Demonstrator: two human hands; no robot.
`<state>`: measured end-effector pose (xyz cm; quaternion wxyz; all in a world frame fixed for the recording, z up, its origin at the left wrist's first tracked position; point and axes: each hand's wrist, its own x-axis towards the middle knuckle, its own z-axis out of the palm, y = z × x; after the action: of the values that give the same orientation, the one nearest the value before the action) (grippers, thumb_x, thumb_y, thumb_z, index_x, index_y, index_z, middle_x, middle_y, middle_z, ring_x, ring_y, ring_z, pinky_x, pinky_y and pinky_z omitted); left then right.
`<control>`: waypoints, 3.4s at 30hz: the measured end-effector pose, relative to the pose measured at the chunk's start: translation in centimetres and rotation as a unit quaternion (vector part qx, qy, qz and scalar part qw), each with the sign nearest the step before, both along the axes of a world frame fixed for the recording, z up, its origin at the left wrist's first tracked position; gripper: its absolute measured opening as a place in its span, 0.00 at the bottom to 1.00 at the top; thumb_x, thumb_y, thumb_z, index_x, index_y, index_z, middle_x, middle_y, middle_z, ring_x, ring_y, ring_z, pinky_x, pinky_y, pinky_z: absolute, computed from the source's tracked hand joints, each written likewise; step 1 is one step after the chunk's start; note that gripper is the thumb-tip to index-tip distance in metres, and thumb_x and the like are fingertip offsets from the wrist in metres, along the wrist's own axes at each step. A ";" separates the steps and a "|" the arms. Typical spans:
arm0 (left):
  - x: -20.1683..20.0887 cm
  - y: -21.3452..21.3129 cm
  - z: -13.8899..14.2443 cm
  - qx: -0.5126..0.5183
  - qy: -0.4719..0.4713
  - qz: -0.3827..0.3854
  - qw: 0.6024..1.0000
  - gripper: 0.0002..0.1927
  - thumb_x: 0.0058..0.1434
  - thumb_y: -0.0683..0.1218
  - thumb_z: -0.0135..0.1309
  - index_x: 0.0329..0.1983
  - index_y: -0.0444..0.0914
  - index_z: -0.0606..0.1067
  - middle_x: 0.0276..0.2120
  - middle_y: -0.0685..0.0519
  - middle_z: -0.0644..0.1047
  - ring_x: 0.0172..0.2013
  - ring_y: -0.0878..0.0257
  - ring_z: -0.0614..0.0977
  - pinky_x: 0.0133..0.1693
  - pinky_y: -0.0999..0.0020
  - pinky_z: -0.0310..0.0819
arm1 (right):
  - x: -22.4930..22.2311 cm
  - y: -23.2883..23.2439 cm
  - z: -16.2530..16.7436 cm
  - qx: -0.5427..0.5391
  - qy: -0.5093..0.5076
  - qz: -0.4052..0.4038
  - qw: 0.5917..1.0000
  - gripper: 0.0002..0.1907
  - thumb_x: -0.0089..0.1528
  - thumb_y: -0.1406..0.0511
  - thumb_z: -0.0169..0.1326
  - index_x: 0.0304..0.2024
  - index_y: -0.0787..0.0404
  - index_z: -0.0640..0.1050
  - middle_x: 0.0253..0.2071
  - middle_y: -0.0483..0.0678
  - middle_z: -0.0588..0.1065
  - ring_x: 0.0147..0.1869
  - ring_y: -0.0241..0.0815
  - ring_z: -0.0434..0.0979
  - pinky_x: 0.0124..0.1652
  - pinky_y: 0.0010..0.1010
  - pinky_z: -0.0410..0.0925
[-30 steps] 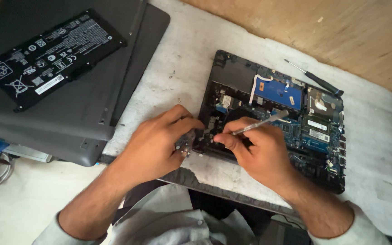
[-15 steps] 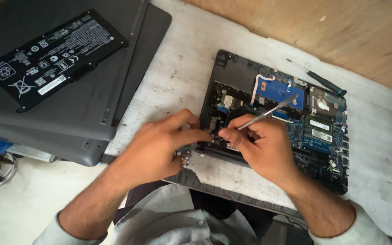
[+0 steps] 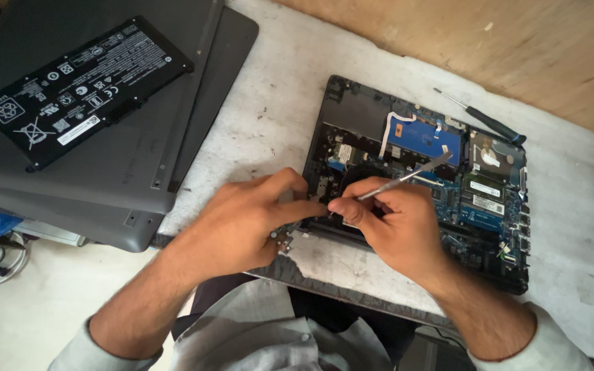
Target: The person works on a disassembled laptop on a repair bench. They handle a small component and cable by hand, use a screwdriver on the motherboard, then lift and reposition the laptop to access its side.
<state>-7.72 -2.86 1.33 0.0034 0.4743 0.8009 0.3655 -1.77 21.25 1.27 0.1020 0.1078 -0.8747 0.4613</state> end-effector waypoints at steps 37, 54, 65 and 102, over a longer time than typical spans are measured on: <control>0.2 -0.3 0.1 0.000 -0.015 0.007 1.000 0.29 0.37 0.37 0.63 0.48 0.45 0.80 0.48 0.52 0.74 0.39 0.53 0.82 0.36 0.57 0.76 | -0.1 0.0 -0.3 -0.020 0.038 0.016 0.999 0.07 0.64 0.66 0.63 0.36 0.65 0.82 0.28 0.41 0.78 0.28 0.25 0.72 0.26 0.20 0.63; 0.3 -0.2 0.2 -0.005 -0.009 0.011 1.000 0.32 0.38 0.37 0.62 0.51 0.46 0.80 0.46 0.53 0.75 0.40 0.55 0.82 0.36 0.59 0.77 | -0.1 -0.3 0.2 0.023 0.044 0.012 0.999 0.09 0.61 0.65 0.66 0.33 0.66 0.82 0.27 0.43 0.78 0.27 0.29 0.73 0.26 0.24 0.65; 0.3 -0.1 0.2 -0.020 -0.008 0.016 1.000 0.34 0.37 0.36 0.61 0.53 0.45 0.80 0.46 0.53 0.75 0.39 0.55 0.83 0.35 0.58 0.77 | 0.0 -0.3 0.2 0.003 0.051 0.045 0.998 0.08 0.63 0.65 0.64 0.35 0.66 0.82 0.30 0.44 0.80 0.31 0.29 0.77 0.28 0.23 0.68; 0.1 -0.3 0.5 0.034 -0.024 0.009 0.999 0.32 0.38 0.37 0.62 0.51 0.43 0.76 0.46 0.52 0.75 0.40 0.52 0.82 0.37 0.57 0.76 | -0.1 0.1 -0.4 -0.002 0.054 0.027 0.998 0.06 0.62 0.67 0.64 0.35 0.65 0.82 0.30 0.44 0.80 0.32 0.30 0.78 0.29 0.22 0.69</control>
<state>-7.60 -3.13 1.82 0.0035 0.4583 0.7916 0.4042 -1.89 21.37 0.85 0.1365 0.1563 -0.8639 0.4590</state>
